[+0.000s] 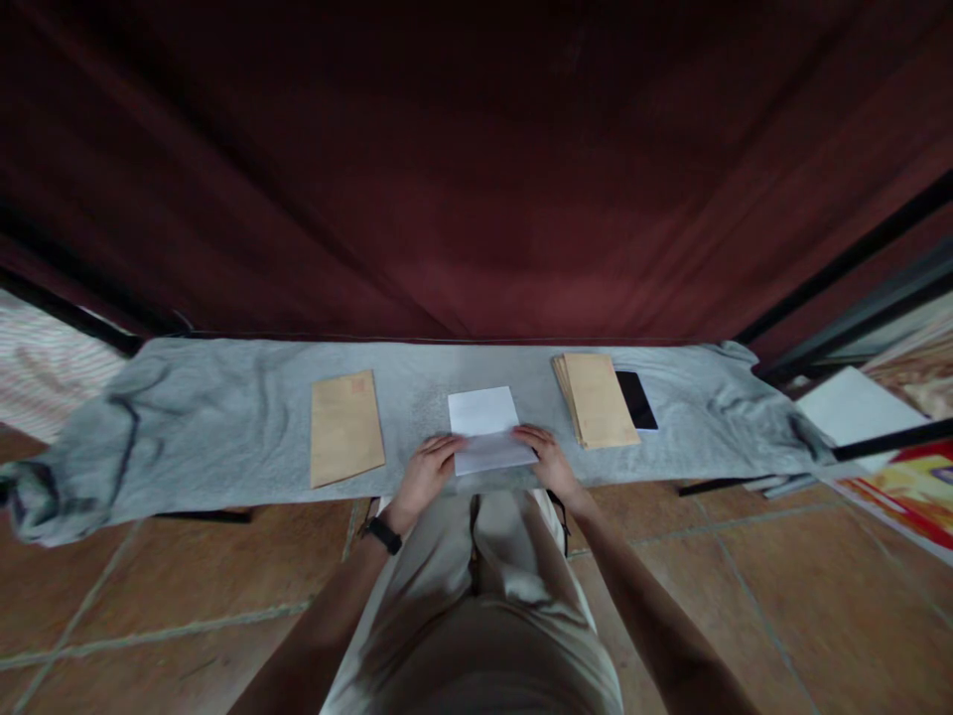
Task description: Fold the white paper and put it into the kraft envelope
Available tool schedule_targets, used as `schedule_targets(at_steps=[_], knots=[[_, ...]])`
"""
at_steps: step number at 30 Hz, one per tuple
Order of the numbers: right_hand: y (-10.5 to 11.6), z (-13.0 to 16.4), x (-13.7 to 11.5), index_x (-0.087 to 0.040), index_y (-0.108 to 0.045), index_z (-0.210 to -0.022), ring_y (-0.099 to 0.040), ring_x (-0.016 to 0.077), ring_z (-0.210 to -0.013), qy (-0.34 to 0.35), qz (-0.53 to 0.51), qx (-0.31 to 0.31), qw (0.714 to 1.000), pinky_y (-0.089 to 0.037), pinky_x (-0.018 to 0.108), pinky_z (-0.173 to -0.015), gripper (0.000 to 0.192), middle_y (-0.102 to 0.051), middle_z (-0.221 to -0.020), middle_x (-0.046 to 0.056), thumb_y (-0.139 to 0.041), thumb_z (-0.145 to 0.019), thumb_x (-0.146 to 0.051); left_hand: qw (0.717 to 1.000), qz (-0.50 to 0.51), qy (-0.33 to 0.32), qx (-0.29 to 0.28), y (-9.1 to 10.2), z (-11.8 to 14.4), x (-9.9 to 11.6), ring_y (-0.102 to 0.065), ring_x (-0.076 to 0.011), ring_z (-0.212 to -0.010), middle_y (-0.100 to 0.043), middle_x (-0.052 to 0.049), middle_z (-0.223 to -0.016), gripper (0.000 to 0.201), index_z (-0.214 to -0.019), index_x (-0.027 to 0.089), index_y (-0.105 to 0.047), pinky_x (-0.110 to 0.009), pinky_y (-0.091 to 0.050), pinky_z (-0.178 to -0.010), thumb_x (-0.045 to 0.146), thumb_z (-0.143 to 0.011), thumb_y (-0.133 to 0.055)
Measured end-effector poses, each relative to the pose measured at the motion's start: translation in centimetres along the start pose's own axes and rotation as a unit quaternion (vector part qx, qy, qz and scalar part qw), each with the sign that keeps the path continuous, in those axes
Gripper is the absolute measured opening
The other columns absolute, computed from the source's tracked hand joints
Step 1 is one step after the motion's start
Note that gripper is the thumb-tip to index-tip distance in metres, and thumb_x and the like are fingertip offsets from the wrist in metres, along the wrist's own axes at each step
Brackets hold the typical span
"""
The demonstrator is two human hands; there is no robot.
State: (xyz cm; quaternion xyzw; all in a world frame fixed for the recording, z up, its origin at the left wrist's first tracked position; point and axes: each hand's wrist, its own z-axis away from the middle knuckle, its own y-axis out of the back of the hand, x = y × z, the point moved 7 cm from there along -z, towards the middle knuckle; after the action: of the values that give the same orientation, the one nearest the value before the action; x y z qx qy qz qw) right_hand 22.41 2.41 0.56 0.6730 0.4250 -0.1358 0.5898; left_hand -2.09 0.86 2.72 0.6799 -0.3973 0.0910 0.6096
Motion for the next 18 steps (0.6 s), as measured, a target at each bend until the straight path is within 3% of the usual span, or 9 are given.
schedule_targets(at_steps=[6,13,18], knots=[[0.3,-1.3,0.6,-0.026,-0.074,-0.116,-0.065,0.0227,-0.116,-0.039,-0.003,0.013,0.999,-0.048,0.042,-0.105,0.047,-0.073,-0.119,0.005,-0.055,-0.08,-0.002,0.998,0.036,0.043,0.01,-0.2,-1.4,-1.3,-0.066,-0.0214,-0.11,-0.074,-0.006,-0.112,0.039,-0.113,0.023,-0.074,-0.041,-0.053,-0.1,0.003,-0.084,-0.057],[-0.2,0.3,0.3,-0.028,-0.074,-0.117,-0.055,0.0241,-0.131,0.026,0.021,-0.041,0.999,-0.043,0.047,-0.111,0.043,-0.068,-0.132,0.005,-0.065,-0.081,-0.006,0.995,0.002,-0.045,-0.089,-0.9,0.5,-0.4,-0.053,-0.0238,-0.135,-0.063,-0.006,-0.14,0.043,-0.119,0.029,-0.073,-0.048,-0.041,-0.114,0.007,-0.084,-0.063],[0.2,1.4,0.2,-0.028,-0.075,-0.116,-0.057,0.0236,-0.128,0.039,0.025,-0.039,0.998,-0.043,0.048,-0.111,0.041,-0.069,-0.131,0.005,-0.064,-0.082,-0.007,0.995,0.045,-0.054,-0.072,-0.5,1.5,-0.1,-0.05,-0.0233,-0.136,-0.063,-0.006,-0.139,0.029,-0.116,0.027,-0.074,-0.047,-0.041,-0.115,0.021,-0.091,-0.061]])
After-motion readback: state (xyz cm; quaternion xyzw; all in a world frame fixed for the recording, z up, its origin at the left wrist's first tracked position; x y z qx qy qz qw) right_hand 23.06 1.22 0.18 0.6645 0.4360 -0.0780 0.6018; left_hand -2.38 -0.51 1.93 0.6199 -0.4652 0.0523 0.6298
